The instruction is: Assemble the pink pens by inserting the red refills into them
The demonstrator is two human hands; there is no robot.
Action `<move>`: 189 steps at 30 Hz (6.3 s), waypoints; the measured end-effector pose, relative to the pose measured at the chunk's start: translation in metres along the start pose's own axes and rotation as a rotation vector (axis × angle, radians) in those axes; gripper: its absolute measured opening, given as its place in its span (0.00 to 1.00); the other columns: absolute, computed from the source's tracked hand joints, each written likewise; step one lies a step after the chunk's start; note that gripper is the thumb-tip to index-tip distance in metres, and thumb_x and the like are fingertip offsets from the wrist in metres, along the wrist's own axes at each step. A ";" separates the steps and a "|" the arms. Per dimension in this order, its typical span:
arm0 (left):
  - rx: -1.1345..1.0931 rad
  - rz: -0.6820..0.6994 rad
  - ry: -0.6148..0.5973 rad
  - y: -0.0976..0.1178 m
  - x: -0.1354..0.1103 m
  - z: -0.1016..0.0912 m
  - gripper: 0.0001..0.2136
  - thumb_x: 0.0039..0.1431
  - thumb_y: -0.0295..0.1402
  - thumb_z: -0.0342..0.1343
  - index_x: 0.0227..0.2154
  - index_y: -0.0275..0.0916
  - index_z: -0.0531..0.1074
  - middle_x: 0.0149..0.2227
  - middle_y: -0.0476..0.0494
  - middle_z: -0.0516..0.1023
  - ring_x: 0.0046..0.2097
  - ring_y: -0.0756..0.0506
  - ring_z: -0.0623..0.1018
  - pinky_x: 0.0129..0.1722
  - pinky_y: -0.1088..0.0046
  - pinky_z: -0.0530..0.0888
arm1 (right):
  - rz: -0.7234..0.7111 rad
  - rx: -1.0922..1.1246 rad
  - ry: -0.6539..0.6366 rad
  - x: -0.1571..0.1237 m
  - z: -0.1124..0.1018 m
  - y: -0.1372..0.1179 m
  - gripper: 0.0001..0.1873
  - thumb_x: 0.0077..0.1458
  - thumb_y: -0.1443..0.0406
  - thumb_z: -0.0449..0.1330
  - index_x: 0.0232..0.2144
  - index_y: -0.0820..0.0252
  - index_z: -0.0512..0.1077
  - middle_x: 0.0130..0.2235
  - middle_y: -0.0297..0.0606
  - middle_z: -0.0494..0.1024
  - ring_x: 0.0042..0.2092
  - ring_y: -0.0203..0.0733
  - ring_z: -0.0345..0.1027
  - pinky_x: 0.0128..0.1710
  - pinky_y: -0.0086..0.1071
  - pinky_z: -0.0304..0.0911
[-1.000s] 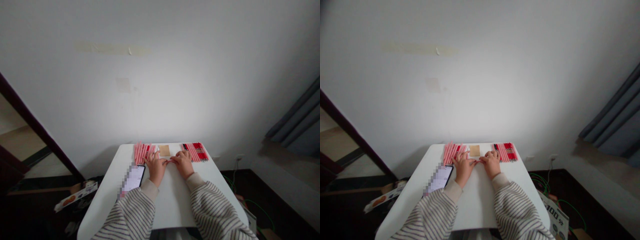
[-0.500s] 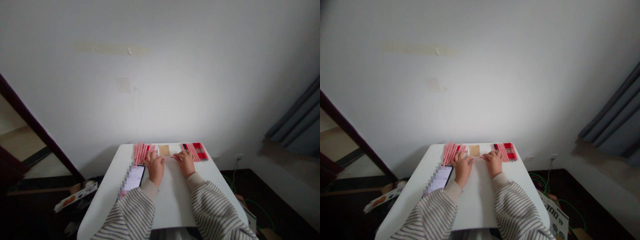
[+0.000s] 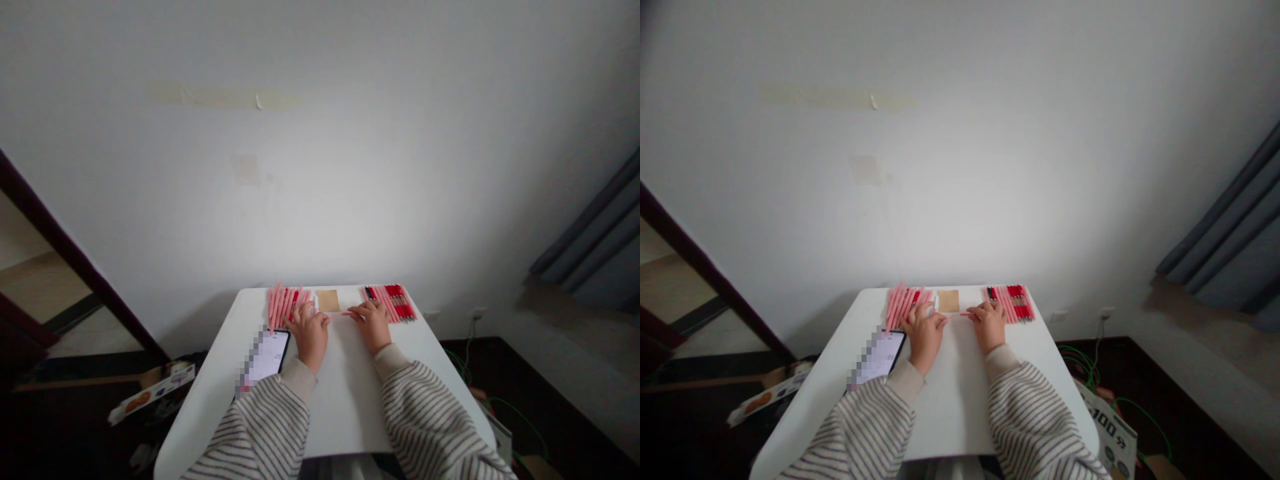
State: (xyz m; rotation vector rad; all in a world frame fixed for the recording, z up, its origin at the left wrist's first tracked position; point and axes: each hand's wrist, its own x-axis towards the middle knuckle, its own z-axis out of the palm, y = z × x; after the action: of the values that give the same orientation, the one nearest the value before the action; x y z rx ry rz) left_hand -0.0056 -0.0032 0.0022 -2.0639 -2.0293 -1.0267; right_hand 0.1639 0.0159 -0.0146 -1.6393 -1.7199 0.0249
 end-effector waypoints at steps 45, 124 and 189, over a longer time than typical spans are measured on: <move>0.078 0.016 -0.012 0.000 -0.005 0.006 0.11 0.56 0.42 0.53 0.29 0.43 0.76 0.51 0.42 0.70 0.58 0.36 0.61 0.59 0.36 0.49 | -0.187 0.059 -0.286 0.000 -0.017 -0.004 0.16 0.48 0.70 0.60 0.37 0.44 0.78 0.46 0.35 0.69 0.51 0.45 0.54 0.55 0.43 0.47; -0.040 0.089 -0.033 0.012 0.001 0.013 0.05 0.49 0.39 0.61 0.29 0.46 0.76 0.52 0.46 0.70 0.58 0.38 0.62 0.61 0.37 0.45 | -0.109 0.021 -0.184 0.002 -0.007 0.007 0.11 0.53 0.66 0.61 0.37 0.42 0.78 0.42 0.34 0.78 0.49 0.46 0.57 0.49 0.43 0.46; 0.338 -0.060 0.108 -0.003 0.003 0.002 0.13 0.58 0.32 0.45 0.37 0.35 0.72 0.47 0.36 0.71 0.55 0.36 0.63 0.57 0.38 0.53 | -0.035 -0.036 -0.081 0.001 -0.009 0.009 0.06 0.53 0.63 0.61 0.30 0.46 0.79 0.40 0.33 0.79 0.50 0.49 0.58 0.55 0.54 0.38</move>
State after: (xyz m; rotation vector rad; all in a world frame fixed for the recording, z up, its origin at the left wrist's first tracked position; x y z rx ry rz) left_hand -0.0081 0.0010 0.0006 -1.7509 -2.0530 -0.7232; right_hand 0.1762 0.0140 -0.0123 -1.6544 -1.8196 0.0445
